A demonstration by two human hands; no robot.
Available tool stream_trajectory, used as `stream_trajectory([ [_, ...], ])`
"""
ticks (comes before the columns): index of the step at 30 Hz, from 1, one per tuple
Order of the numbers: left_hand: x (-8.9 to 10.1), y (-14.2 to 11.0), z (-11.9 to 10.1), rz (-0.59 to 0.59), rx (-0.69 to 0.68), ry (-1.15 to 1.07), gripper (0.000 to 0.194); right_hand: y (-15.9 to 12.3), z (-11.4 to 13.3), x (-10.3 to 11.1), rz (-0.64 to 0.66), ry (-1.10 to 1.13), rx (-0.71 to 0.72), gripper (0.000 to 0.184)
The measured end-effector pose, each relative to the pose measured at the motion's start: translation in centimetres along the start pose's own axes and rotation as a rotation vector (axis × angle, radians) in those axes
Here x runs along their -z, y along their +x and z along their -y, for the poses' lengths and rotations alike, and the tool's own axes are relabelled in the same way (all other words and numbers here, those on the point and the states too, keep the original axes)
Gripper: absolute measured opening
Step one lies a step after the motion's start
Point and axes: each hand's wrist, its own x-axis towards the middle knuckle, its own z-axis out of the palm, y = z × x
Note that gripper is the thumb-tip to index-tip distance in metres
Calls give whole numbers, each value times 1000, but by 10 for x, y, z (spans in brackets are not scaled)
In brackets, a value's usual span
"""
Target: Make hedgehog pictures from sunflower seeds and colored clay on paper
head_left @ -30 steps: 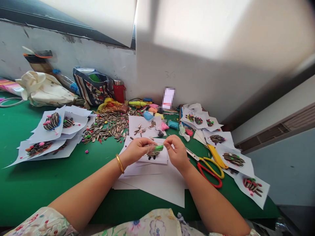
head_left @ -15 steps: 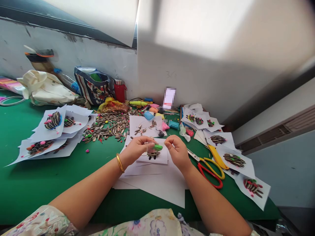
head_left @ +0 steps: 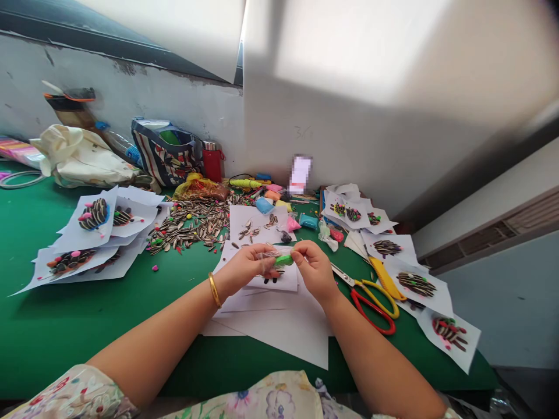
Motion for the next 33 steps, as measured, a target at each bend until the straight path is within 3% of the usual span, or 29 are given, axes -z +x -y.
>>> stream_trajectory([
  [5, 0, 0, 1, -62, 50, -123, 44, -2, -4, 0, 32, 179, -125, 18],
  [8, -1, 0, -2, -99, 57, -207, 48, -4, -7, -2, 71, 212, -174, 30],
  [14, -4, -1, -1, -40, 54, -118, 55, -5, -8, -5, 57, 76, -140, 21],
  [21, 2, -2, 4, 5, -24, -37, 41, -1, -2, -2, 154, 38, -44, 24],
  [27, 0, -2, 0, -49, -27, -146, 57, -3, -3, -3, 89, 61, -135, 31],
  [33, -2, -5, -1, 28, -31, -93, 59, -3, 2, -3, 51, -63, -80, 9],
])
